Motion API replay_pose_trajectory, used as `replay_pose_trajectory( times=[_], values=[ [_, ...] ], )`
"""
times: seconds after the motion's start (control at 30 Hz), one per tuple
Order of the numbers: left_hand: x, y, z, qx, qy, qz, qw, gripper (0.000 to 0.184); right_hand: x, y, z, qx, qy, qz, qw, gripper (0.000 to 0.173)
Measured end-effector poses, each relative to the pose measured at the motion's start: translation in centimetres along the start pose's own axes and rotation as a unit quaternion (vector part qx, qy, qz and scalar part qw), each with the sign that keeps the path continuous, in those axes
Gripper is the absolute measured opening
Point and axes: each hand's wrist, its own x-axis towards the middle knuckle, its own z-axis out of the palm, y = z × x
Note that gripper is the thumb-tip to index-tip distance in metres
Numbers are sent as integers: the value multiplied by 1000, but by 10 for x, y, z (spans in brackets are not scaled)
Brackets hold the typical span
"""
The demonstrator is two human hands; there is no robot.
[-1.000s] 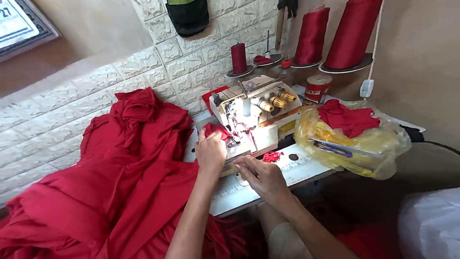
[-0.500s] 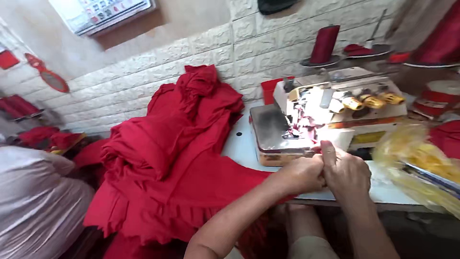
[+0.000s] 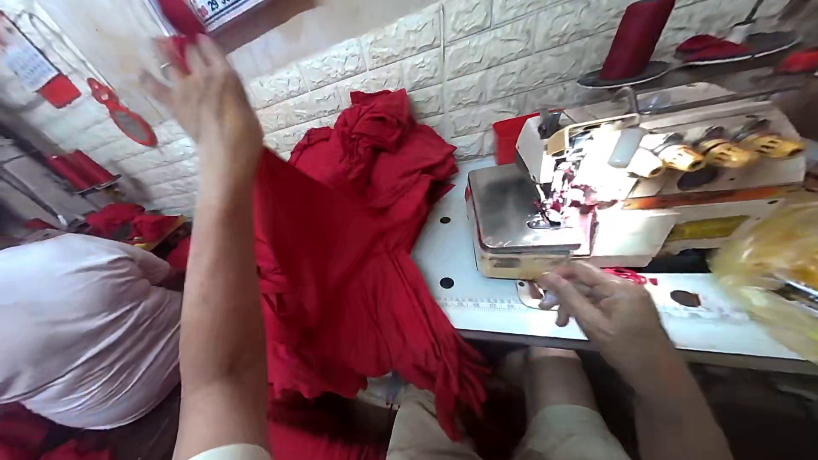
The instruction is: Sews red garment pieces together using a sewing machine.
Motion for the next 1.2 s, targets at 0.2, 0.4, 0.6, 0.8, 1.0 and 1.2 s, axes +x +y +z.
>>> replay_pose_trajectory(
  times=[0.2, 0.4, 0.6, 0.8, 1.0, 1.2],
  values=[
    [-58, -7, 5, -131, -149, 22, 980, 68, 15, -13, 90, 108, -101, -62, 987, 21],
    [-91, -19, 97, -144, -192, 148, 960, 31, 42, -33, 151, 45, -152, -39, 987, 36],
    [-86, -29, 96, -168, -155, 94, 969, 22, 52, -45, 165, 52, -38, -111, 992, 20],
    [-100, -28, 103, -185, -112, 84, 973, 26, 22, -58, 139, 443, -179, 228, 848, 27],
    [-119, -13, 87, -168, -114, 122, 972, 33, -32, -33, 83, 525, -274, 123, 796, 28],
    [-183, 93, 40, -376, -123, 246, 885, 38, -33, -35, 28, 434, -325, -118, 832, 25]
  ],
)
